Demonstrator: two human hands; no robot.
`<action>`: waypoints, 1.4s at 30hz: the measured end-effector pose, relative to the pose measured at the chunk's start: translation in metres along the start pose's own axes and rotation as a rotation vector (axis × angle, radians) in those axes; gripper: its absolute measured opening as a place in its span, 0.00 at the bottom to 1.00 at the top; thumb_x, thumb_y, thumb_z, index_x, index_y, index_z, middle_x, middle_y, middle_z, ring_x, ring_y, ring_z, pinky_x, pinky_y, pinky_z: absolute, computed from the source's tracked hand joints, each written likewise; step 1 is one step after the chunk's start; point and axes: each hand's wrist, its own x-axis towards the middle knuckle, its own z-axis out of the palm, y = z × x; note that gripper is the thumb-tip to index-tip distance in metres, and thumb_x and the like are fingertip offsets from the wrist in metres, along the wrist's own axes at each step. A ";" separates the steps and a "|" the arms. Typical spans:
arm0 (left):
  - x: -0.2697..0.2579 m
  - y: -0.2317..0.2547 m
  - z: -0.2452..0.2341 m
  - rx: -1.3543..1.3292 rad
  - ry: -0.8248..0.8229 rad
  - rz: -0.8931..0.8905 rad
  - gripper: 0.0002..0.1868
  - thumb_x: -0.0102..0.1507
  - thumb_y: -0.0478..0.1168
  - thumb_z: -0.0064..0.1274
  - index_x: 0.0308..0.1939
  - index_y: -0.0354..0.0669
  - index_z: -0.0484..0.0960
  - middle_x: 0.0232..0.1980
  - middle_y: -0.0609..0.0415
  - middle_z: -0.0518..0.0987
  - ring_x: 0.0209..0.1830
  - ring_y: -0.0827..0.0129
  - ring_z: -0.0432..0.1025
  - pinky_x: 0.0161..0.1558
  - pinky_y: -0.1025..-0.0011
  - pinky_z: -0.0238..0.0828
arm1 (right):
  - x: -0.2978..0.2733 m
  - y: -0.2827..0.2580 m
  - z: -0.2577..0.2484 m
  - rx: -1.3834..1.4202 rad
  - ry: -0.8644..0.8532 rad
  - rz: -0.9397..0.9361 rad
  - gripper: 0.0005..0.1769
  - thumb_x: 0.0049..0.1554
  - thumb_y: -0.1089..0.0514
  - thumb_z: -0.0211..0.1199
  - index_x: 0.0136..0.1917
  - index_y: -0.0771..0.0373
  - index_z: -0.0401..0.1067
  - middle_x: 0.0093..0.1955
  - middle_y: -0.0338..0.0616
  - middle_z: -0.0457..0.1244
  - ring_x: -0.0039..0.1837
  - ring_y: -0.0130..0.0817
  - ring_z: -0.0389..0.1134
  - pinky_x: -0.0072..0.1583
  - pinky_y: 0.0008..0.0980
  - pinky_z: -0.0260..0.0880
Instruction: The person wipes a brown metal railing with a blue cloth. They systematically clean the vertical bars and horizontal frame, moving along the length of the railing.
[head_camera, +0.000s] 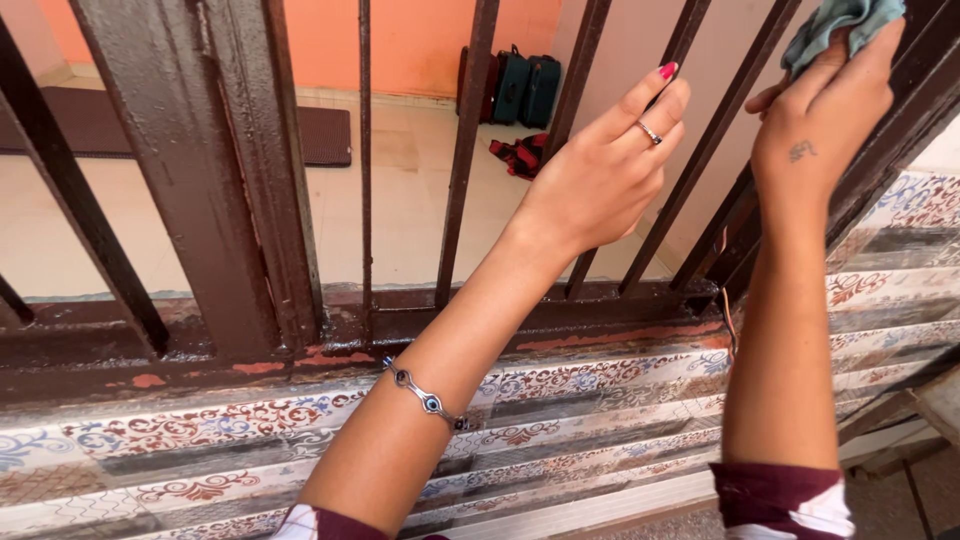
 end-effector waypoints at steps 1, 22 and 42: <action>0.001 -0.001 0.000 0.011 0.008 -0.002 0.16 0.61 0.43 0.51 0.38 0.34 0.89 0.63 0.49 0.78 0.77 0.57 0.58 0.82 0.56 0.38 | -0.001 0.004 -0.002 0.009 -0.020 0.011 0.14 0.75 0.64 0.38 0.69 0.72 0.59 0.46 0.47 0.66 0.41 0.31 0.75 0.41 0.30 0.75; 0.001 -0.002 -0.004 0.002 0.015 0.001 0.17 0.62 0.43 0.50 0.40 0.33 0.88 0.62 0.48 0.79 0.76 0.57 0.59 0.82 0.57 0.38 | 0.035 0.052 -0.004 0.436 -0.034 0.249 0.15 0.78 0.52 0.49 0.63 0.66 0.65 0.42 0.42 0.61 0.37 0.28 0.62 0.41 0.29 0.67; 0.000 0.002 0.000 0.022 0.004 -0.015 0.19 0.62 0.44 0.50 0.43 0.33 0.89 0.64 0.48 0.79 0.78 0.57 0.57 0.82 0.57 0.36 | -0.167 -0.030 0.002 -0.017 -0.085 0.485 0.21 0.72 0.48 0.48 0.54 0.69 0.70 0.43 0.42 0.67 0.45 0.29 0.65 0.51 0.35 0.66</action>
